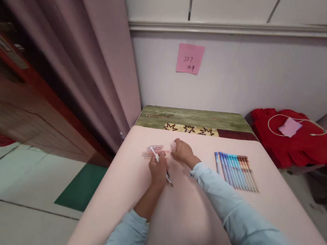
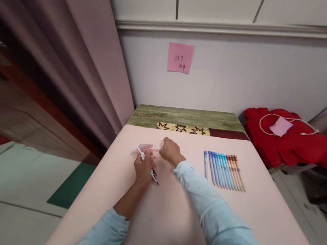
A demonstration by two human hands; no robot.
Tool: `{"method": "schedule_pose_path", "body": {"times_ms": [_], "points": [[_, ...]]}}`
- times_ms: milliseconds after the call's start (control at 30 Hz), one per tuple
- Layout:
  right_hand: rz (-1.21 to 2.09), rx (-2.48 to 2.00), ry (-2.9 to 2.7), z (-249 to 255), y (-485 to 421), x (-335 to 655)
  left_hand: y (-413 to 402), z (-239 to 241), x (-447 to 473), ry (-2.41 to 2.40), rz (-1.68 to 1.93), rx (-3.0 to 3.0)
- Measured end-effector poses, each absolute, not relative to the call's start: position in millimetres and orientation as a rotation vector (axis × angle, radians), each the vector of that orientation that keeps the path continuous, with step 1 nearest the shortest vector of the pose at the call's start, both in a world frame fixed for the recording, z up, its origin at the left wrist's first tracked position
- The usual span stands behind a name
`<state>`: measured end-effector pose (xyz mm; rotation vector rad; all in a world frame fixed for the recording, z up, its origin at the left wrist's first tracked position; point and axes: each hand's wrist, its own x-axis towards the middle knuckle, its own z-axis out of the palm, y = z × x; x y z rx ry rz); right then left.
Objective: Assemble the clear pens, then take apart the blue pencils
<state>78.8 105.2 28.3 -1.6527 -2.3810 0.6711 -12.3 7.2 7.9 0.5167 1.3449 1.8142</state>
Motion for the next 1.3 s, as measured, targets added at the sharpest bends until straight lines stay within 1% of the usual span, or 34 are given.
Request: {"method": "schedule_pose_path", "body": {"times_ms": [133,333,433,500,600,700,833,933,1033,1167,1267,1300], "points": [[0.5,-1.501,-2.594,28.7,112.9,64.8,-6.7,-3.7,-6.0,1.44,1.765,0.675],[0.397,-1.385,-2.752,27.9,118.5,69.6,-26.3,-20.9,11.1,1.385,1.587,0.748],[0.408,-1.348,-2.775,23.6,117.9,78.6,-18.5,-14.7,9.4,1.313,1.615,0.634],[0.438,-1.304,-2.785,17.9,118.4,85.9,-8.1,-4.9,0.4,1.352,1.667,0.552],[0.528,-1.184,-2.741,5.5,121.3,97.1,6.9,10.3,-22.2,1.45,1.719,0.601],[0.608,-1.098,-2.65,-8.2,124.2,105.8,13.3,16.4,-45.8,1.665,1.669,1.06],[0.631,-1.02,-2.56,-19.4,123.6,114.6,11.8,11.4,-61.2,1.745,1.176,2.066],[0.646,-1.007,-2.506,-20.0,119.5,125.0,14.4,11.4,-62.3,1.767,0.985,2.477],[0.673,-1.031,-2.401,-18.8,111.6,139.7,21.5,15.7,-62.7,1.755,0.893,2.717],[0.722,-1.116,-2.047,-21.4,89.0,156.2,22.0,6.2,-63.2,1.573,0.795,2.927],[0.709,-1.192,-1.868,-20.1,57.2,158.5,12.0,-13.0,-59.9,1.597,0.956,2.786],[0.737,-1.197,-1.707,-17.7,44.2,156.7,8.5,-19.1,-58.2,1.622,1.01,2.73]]}}
